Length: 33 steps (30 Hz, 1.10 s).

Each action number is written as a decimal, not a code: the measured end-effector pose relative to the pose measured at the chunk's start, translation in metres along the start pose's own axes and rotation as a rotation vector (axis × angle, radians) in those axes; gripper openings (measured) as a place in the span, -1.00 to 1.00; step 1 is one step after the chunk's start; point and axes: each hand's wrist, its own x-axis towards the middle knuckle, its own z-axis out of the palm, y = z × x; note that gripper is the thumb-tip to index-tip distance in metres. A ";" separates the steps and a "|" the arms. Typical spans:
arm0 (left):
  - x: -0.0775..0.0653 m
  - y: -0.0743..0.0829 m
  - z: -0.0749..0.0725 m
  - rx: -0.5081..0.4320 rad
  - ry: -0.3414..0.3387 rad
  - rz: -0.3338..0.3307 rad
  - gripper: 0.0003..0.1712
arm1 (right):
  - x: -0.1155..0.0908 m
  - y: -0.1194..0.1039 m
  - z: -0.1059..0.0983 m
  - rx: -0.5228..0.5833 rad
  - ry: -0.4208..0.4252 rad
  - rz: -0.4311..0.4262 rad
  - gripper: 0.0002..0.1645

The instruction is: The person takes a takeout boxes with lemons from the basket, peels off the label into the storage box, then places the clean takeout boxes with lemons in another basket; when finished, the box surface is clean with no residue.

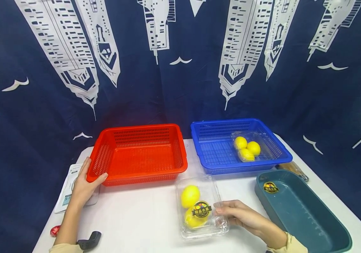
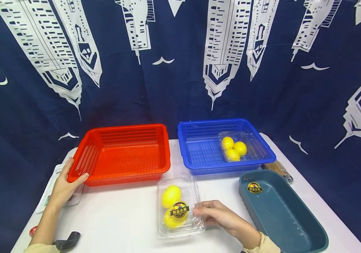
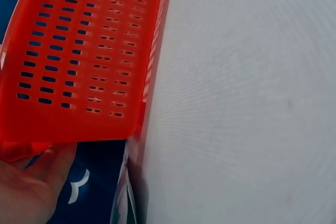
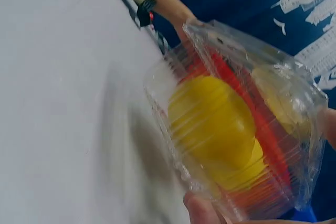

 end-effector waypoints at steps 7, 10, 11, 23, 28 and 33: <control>0.000 -0.001 0.000 -0.007 0.000 0.000 0.14 | 0.003 0.010 -0.006 0.035 -0.004 0.016 -0.36; 0.000 -0.001 0.000 -0.005 0.000 -0.003 0.15 | 0.005 0.012 -0.008 0.027 0.004 0.020 -0.31; -0.001 -0.001 0.001 -0.004 0.000 -0.004 0.15 | 0.006 0.013 -0.008 0.023 0.006 0.019 -0.29; -0.001 0.000 0.000 0.015 0.005 -0.009 0.15 | 0.007 0.018 -0.009 -0.014 0.035 0.036 -0.25; 0.001 0.000 0.000 0.008 0.012 0.002 0.14 | 0.009 0.018 -0.011 -0.064 0.074 0.056 -0.26; 0.001 0.000 0.001 -0.001 0.008 0.002 0.14 | 0.010 0.018 -0.012 -0.071 0.089 0.051 -0.31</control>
